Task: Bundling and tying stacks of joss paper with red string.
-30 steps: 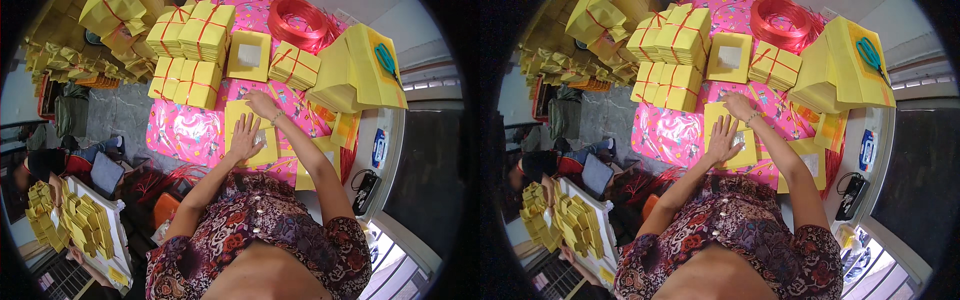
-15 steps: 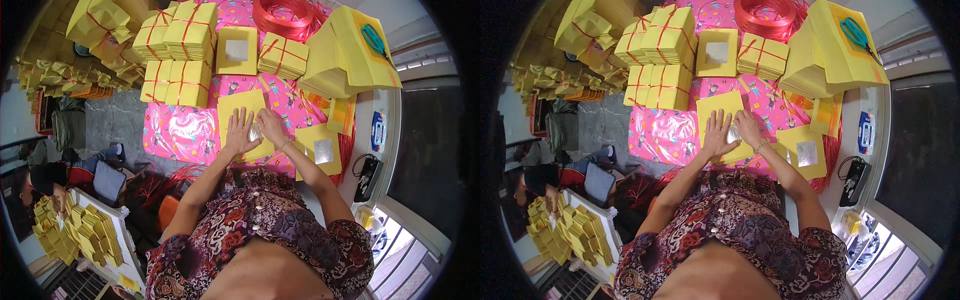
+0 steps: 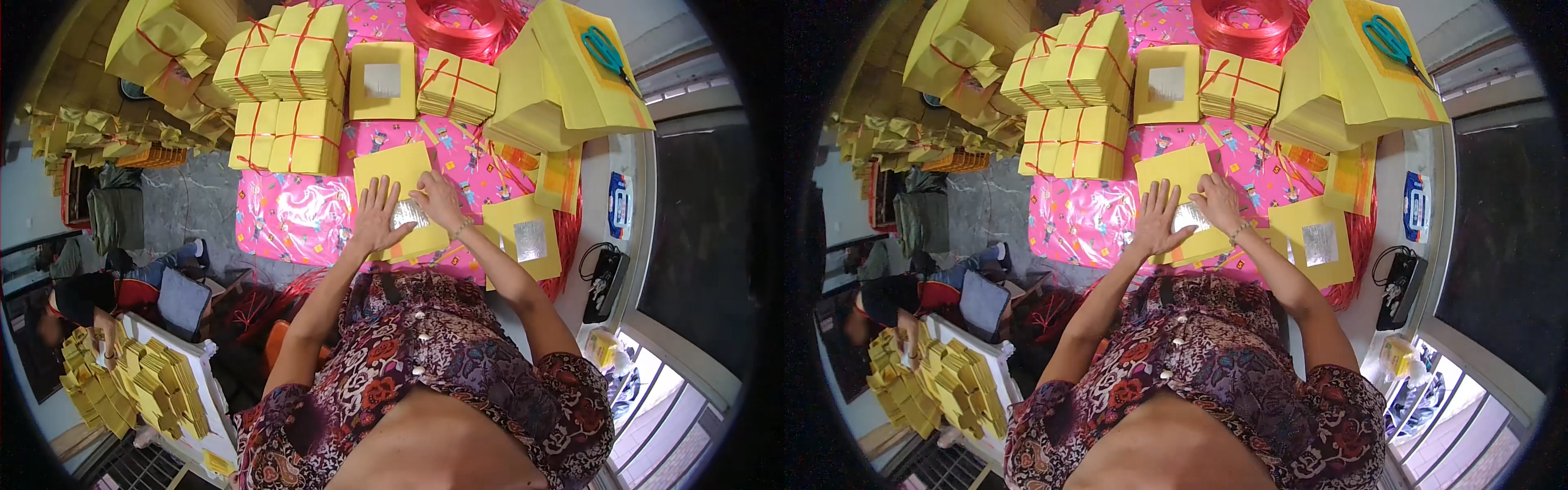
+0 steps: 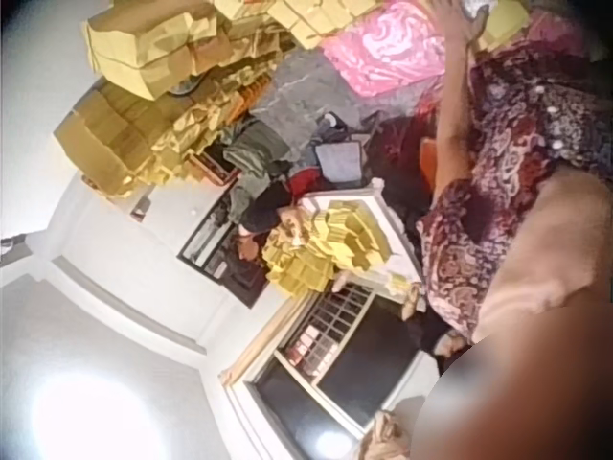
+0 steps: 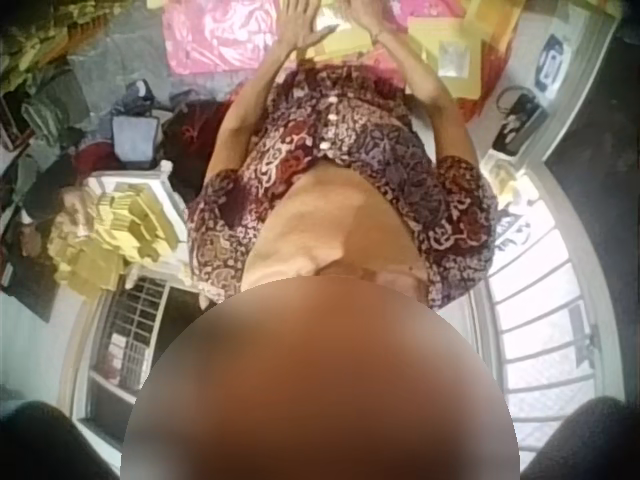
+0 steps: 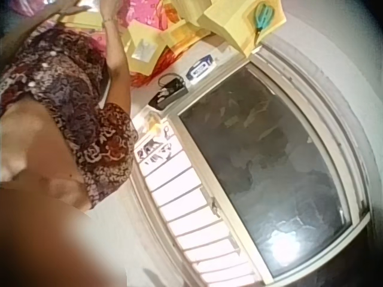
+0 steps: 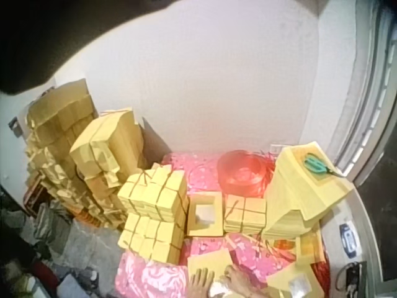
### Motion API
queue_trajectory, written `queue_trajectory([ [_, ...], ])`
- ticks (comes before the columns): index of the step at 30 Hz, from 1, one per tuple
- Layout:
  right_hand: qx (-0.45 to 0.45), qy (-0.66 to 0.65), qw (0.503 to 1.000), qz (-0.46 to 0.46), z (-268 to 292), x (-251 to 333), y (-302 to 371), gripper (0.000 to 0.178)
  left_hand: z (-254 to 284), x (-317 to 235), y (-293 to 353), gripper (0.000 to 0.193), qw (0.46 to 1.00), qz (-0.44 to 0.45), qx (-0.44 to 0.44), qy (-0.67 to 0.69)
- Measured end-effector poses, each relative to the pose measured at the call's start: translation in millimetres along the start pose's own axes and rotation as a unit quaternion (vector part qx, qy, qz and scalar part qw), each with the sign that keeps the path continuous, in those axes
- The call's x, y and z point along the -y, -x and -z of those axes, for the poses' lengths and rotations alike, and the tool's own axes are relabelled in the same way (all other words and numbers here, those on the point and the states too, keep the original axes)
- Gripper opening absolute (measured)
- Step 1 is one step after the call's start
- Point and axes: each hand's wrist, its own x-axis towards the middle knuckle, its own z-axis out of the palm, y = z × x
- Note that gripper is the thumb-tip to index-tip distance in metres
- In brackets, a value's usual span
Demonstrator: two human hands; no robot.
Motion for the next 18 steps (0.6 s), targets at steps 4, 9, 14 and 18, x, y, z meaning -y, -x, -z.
queue_trajectory([
  [4,-0.010,0.052,0.999,-0.009,-1,10,2,0.034,-1,2,1,0.095,1.000,-0.005,0.009,-0.006],
  [9,-0.006,0.047,0.999,-0.011,-2,6,1,0.034,0,4,0,0.096,1.000,-0.008,0.013,0.014],
  [14,0.017,-0.014,1.000,-0.007,2,-5,-1,0.036,2,5,-1,0.095,1.000,-0.012,0.004,0.019],
  [18,0.023,0.021,0.996,0.088,15,-7,-3,0.042,13,15,-3,0.078,0.979,-0.006,-0.052,0.197],
])
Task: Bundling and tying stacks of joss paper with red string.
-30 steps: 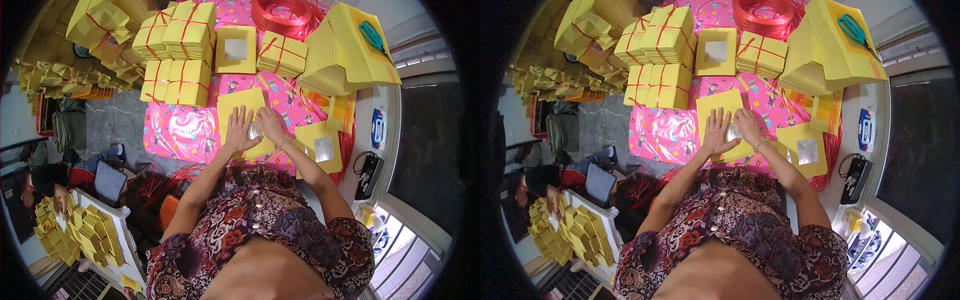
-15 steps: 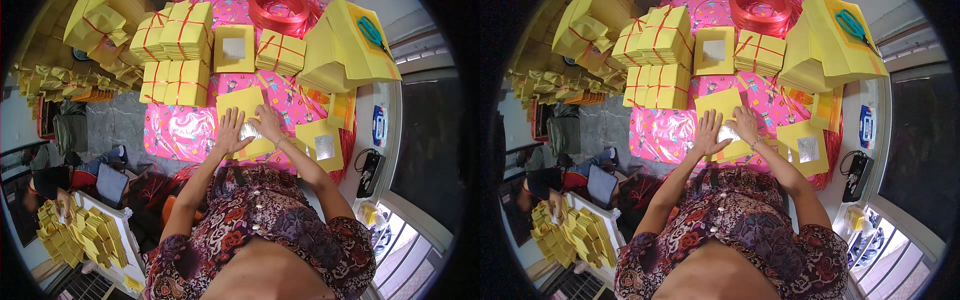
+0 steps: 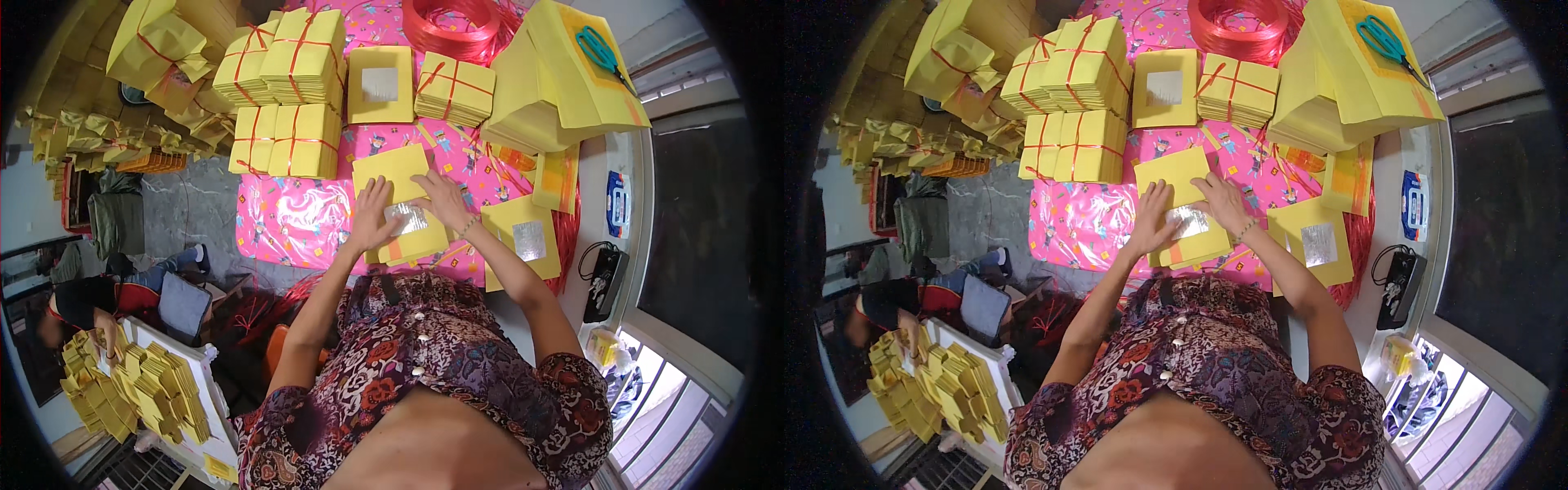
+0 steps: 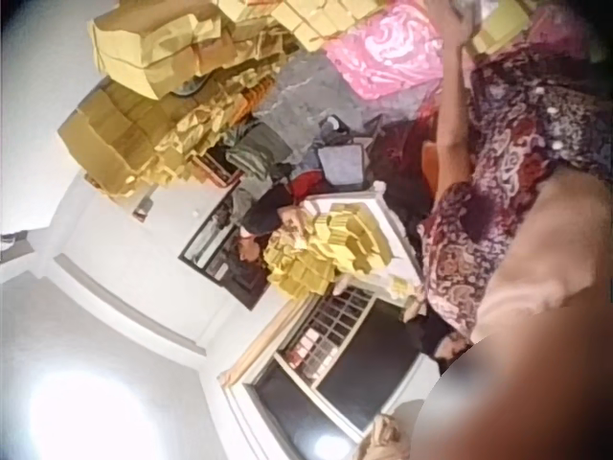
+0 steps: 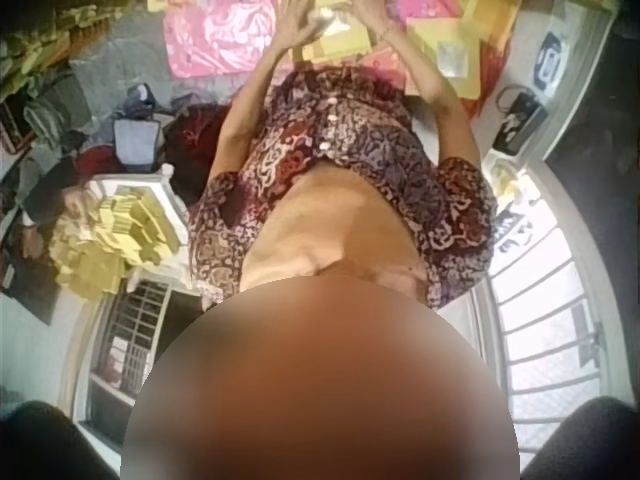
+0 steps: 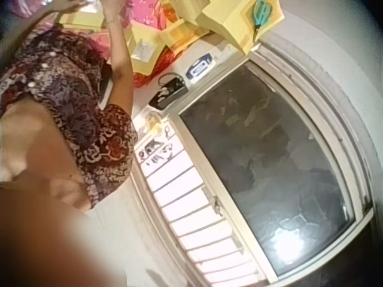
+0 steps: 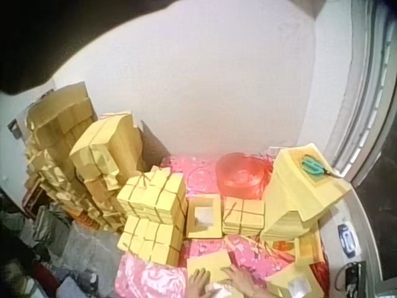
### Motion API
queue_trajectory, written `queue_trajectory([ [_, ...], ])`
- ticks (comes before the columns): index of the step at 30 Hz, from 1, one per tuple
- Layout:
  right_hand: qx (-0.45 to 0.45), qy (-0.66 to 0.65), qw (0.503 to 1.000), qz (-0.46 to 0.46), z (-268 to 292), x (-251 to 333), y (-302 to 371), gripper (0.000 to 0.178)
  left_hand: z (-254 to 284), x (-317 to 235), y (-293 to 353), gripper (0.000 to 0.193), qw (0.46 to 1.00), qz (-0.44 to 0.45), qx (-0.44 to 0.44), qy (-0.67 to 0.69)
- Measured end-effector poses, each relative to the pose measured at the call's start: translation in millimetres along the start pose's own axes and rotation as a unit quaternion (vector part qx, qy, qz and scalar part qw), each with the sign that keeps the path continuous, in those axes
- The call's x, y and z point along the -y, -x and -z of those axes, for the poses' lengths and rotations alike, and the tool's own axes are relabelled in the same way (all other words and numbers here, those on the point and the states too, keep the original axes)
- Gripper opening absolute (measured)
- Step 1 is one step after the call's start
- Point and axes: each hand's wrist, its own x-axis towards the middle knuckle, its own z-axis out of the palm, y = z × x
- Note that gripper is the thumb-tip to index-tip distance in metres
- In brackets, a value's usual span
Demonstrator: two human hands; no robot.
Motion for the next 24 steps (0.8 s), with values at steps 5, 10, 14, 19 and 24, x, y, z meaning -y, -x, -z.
queue_trajectory([
  [5,0.009,0.141,0.982,0.124,10,-5,-5,0.041,6,1,0,0.054,0.978,0.064,-0.164,0.112],
  [10,-0.017,0.137,0.973,0.187,15,-14,-9,0.032,10,-5,-7,0.049,0.903,0.352,-0.196,0.148],
  [14,-0.039,0.130,0.969,0.205,19,-10,-20,0.028,6,4,-23,0.049,0.823,0.397,-0.222,0.341],
  [19,-0.070,0.002,0.997,0.032,29,7,-17,0.049,15,-2,-35,0.050,0.770,0.395,-0.243,0.438],
  [24,-0.133,-0.318,0.910,-0.231,24,-33,-6,0.049,25,-55,-58,0.053,0.815,0.284,-0.226,0.452],
])
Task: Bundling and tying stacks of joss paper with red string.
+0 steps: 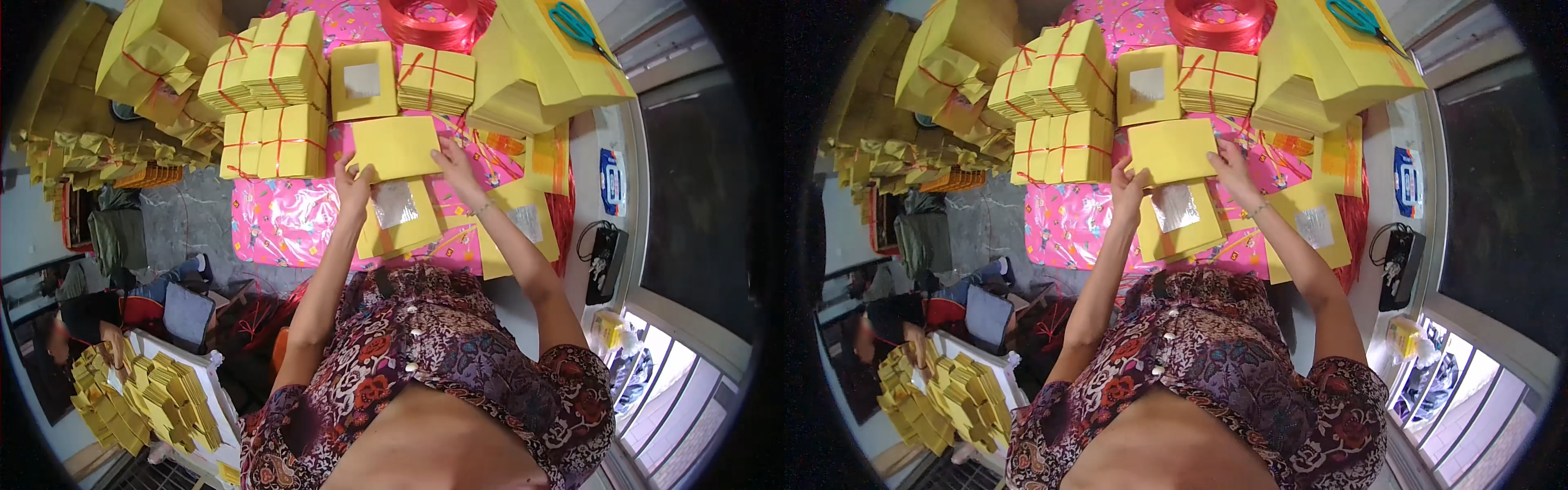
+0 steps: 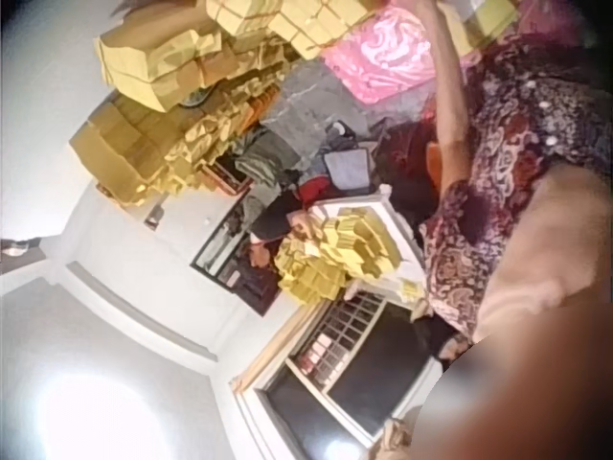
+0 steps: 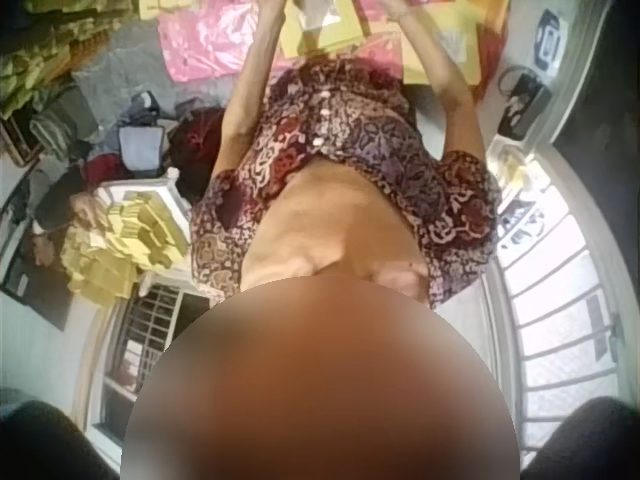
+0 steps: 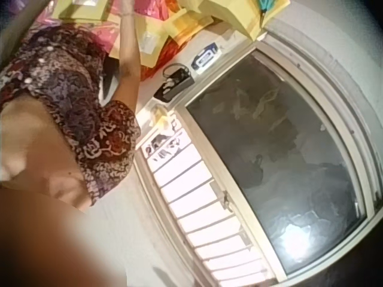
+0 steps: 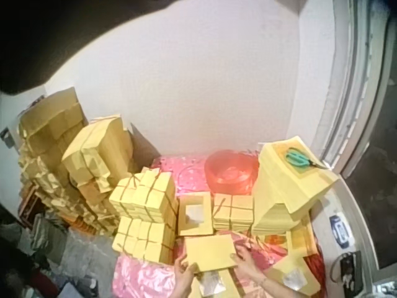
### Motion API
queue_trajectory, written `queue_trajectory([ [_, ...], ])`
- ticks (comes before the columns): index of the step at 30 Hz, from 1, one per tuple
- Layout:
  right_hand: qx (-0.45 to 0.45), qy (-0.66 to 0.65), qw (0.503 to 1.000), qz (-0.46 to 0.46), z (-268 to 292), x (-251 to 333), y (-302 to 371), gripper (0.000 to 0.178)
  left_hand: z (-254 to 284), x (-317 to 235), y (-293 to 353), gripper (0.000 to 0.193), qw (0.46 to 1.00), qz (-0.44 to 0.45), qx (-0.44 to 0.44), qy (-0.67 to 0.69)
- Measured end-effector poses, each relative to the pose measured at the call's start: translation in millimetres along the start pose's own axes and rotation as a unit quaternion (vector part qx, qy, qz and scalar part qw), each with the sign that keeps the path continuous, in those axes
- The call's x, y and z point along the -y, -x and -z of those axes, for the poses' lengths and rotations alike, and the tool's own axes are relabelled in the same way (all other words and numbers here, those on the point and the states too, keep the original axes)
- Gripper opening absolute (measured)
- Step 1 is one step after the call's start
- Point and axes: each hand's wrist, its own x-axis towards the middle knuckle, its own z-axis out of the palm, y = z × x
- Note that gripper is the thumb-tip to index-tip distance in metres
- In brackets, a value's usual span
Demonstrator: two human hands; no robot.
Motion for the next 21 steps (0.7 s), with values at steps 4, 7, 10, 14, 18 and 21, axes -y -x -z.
queue_trajectory([
  [4,0.021,-0.173,0.983,-0.057,54,-15,6,0.043,-21,8,13,0.061,0.992,-0.019,0.118,0.037],
  [7,-0.015,-0.164,0.985,-0.054,95,-29,29,0.040,-9,28,28,0.056,0.987,-0.078,0.135,-0.024],
  [10,-0.071,-0.116,0.984,-0.116,124,-64,64,0.040,24,29,50,0.041,0.961,-0.083,0.156,-0.215],
  [14,-0.074,0.030,0.987,-0.139,134,-101,94,0.041,60,43,68,0.032,0.894,-0.181,0.175,-0.372],
  [18,-0.151,0.464,0.871,0.052,114,-87,98,0.045,67,45,89,0.035,0.838,-0.245,0.197,-0.447],
  [21,-0.099,0.435,0.892,0.067,99,-31,82,0.045,70,48,93,0.038,0.811,-0.283,0.194,-0.474],
])
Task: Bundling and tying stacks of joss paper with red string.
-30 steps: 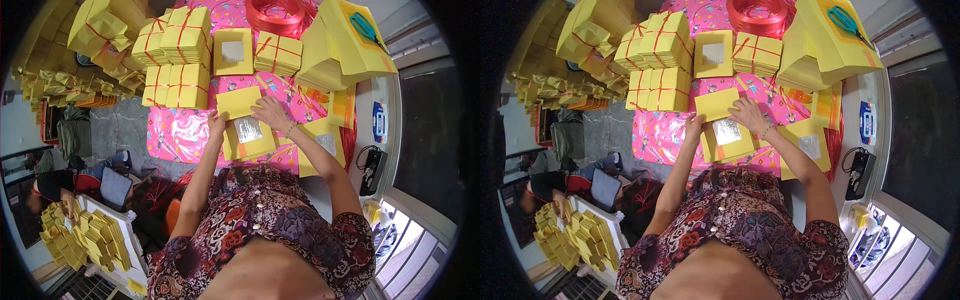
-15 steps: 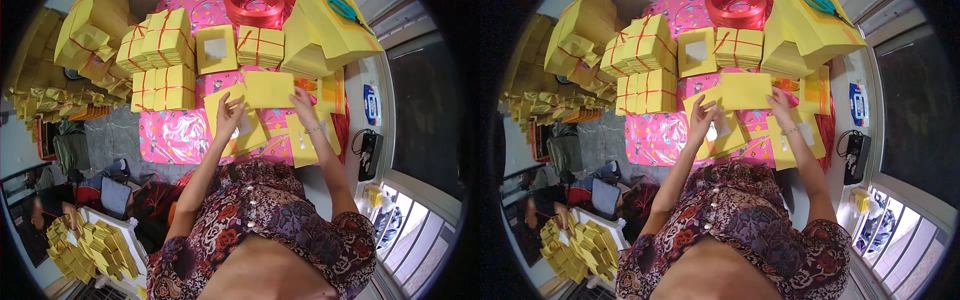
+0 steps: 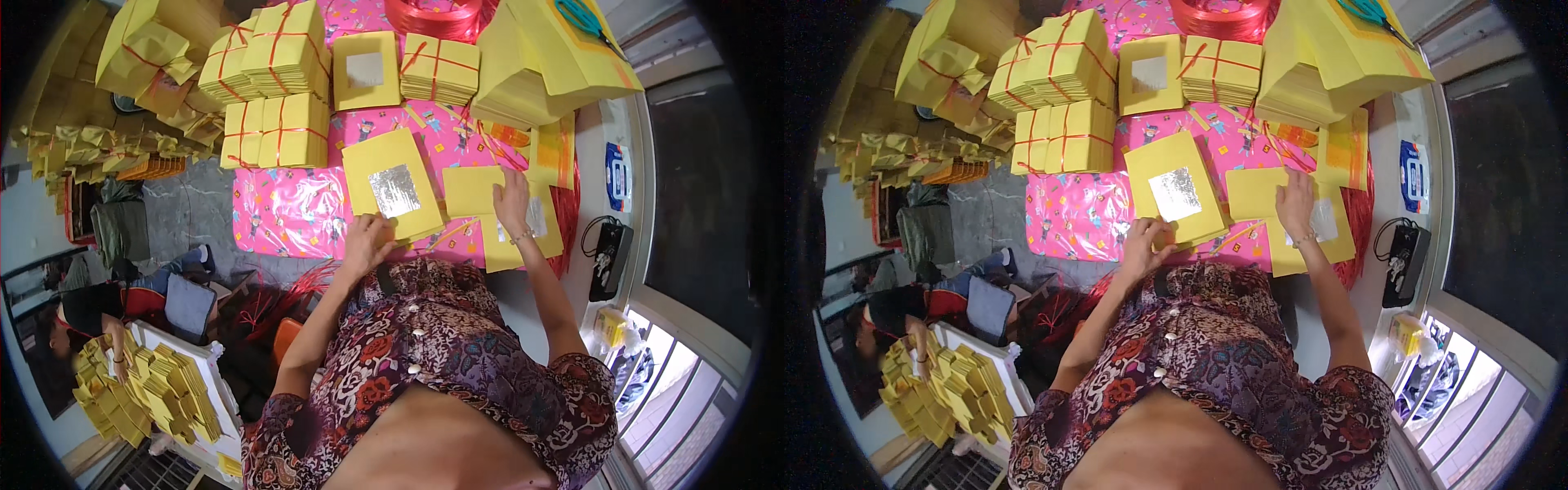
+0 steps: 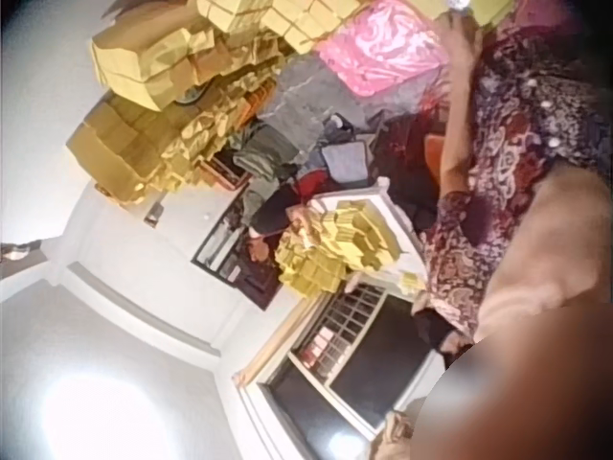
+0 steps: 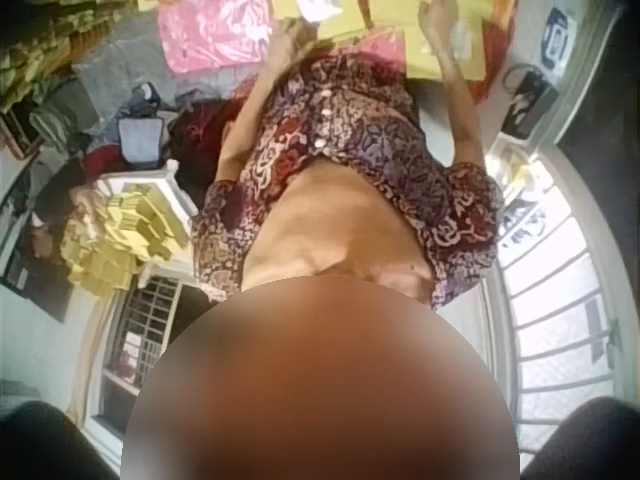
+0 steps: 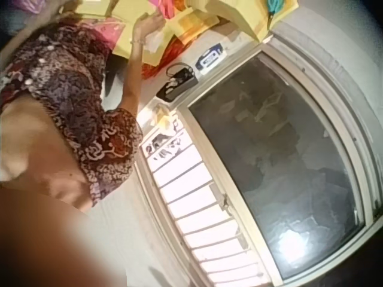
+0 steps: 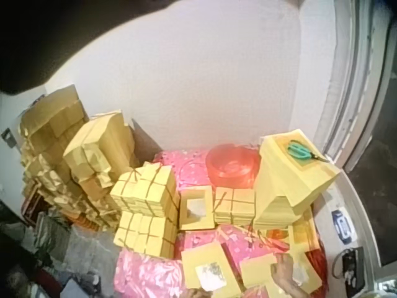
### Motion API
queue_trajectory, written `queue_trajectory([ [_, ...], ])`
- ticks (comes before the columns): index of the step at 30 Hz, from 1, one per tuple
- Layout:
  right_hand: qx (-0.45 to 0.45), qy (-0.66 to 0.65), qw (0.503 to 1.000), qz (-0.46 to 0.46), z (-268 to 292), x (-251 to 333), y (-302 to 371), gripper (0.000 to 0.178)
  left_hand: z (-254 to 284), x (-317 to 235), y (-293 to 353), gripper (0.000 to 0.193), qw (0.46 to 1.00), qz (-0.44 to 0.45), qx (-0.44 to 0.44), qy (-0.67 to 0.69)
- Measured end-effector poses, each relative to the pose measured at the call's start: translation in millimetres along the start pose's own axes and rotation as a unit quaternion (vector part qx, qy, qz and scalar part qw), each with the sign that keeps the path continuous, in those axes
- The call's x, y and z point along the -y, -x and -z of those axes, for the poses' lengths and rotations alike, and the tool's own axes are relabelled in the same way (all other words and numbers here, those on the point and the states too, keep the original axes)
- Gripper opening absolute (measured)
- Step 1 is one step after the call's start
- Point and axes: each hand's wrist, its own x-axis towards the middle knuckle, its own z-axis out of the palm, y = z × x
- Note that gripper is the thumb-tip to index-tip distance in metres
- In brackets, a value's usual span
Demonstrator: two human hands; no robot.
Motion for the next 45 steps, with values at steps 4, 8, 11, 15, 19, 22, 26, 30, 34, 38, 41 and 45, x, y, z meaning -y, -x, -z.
queue_trajectory([
  [4,0.066,-0.130,0.979,0.141,-15,49,-40,0.044,-11,-7,1,0.053,0.997,-0.028,0.054,-0.042],
  [8,0.088,-0.125,0.959,0.240,-54,105,-90,0.047,-19,-13,-3,0.057,0.995,-0.018,0.070,-0.074],
  [11,0.126,-0.094,0.949,0.272,-77,136,-118,0.050,-27,-5,-5,0.052,0.993,-0.024,0.056,-0.097],
  [15,0.274,0.028,0.921,0.277,-91,149,-134,0.054,-34,0,-8,0.046,0.993,-0.011,0.045,-0.104],
  [19,0.269,0.033,0.920,0.283,-96,145,-134,0.053,-32,2,-9,0.052,0.994,-0.017,0.051,-0.092],
  [22,0.246,0.004,0.928,0.279,-93,142,-129,0.050,-28,5,-11,0.050,0.995,-0.013,0.063,-0.074],
  [26,0.132,-0.117,0.936,0.305,-61,132,-97,0.042,-24,9,-13,0.048,0.996,-0.025,0.069,-0.040],
  [30,0.273,-0.108,0.898,0.329,-20,110,-49,0.037,-17,8,-13,0.045,0.996,-0.006,0.085,-0.027],
  [34,0.292,-0.109,0.882,0.353,-1,95,-3,0.035,-14,10,-18,0.041,0.997,-0.009,0.080,-0.009],
  [38,0.250,-0.103,0.889,0.369,-10,88,10,0.033,-9,12,-24,0.030,0.997,-0.010,0.076,0.016],
  [41,0.260,-0.142,0.884,0.363,-13,83,7,0.027,-12,20,-25,0.020,0.990,0.033,0.095,0.094],
  [45,0.285,-0.180,0.884,0.325,-19,80,-1,0.015,-11,27,-31,0.010,0.953,0.133,0.151,0.227],
])
